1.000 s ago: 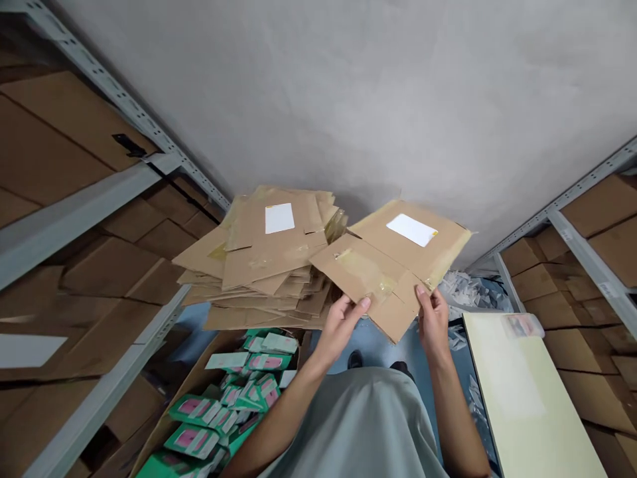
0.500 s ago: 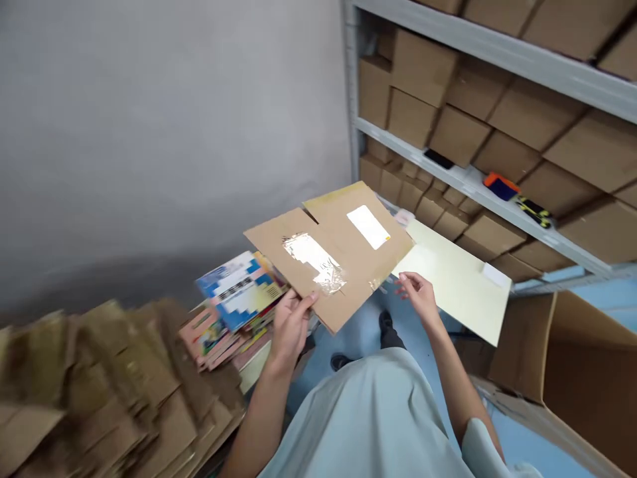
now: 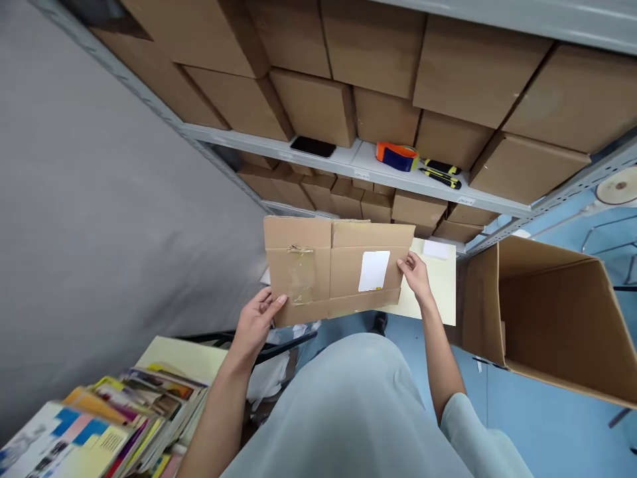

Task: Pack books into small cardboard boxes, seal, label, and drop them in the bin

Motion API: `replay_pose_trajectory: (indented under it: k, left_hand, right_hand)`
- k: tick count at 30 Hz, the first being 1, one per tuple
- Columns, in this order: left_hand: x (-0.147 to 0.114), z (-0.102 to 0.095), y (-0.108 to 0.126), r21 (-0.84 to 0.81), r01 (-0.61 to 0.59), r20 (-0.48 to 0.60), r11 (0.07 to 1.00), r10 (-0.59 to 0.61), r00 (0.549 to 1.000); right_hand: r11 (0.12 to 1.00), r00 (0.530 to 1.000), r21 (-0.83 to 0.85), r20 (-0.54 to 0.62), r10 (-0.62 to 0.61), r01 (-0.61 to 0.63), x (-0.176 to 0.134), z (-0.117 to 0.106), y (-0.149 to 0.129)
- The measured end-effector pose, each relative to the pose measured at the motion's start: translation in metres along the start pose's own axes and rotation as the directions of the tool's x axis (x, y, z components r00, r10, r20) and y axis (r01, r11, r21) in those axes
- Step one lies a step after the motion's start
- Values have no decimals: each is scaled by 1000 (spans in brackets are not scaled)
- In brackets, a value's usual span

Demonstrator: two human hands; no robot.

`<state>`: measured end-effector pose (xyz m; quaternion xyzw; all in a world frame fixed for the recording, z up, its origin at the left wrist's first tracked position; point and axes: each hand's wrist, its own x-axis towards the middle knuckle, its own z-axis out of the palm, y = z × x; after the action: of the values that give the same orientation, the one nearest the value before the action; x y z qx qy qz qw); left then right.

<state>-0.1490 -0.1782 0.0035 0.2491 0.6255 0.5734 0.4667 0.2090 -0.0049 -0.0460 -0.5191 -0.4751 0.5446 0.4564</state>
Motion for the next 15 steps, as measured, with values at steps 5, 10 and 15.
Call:
replay_pose_trajectory:
  k: [5,10,15]
  left_hand:
    - [66,48,-14,181,-101,-50,978,111,992]
    - [122,72,-35,342,-95,-26,935,111,994]
    - [156,83,-50,391,-107,18,914,109,994]
  right_hand:
    - [998,998,4,-37,55,-55,22,-43,12]
    - [998,996,-26,-78,53,-55,24,-57,26]
    - [994,986,-91,-161,50,-65,14,-50,37]
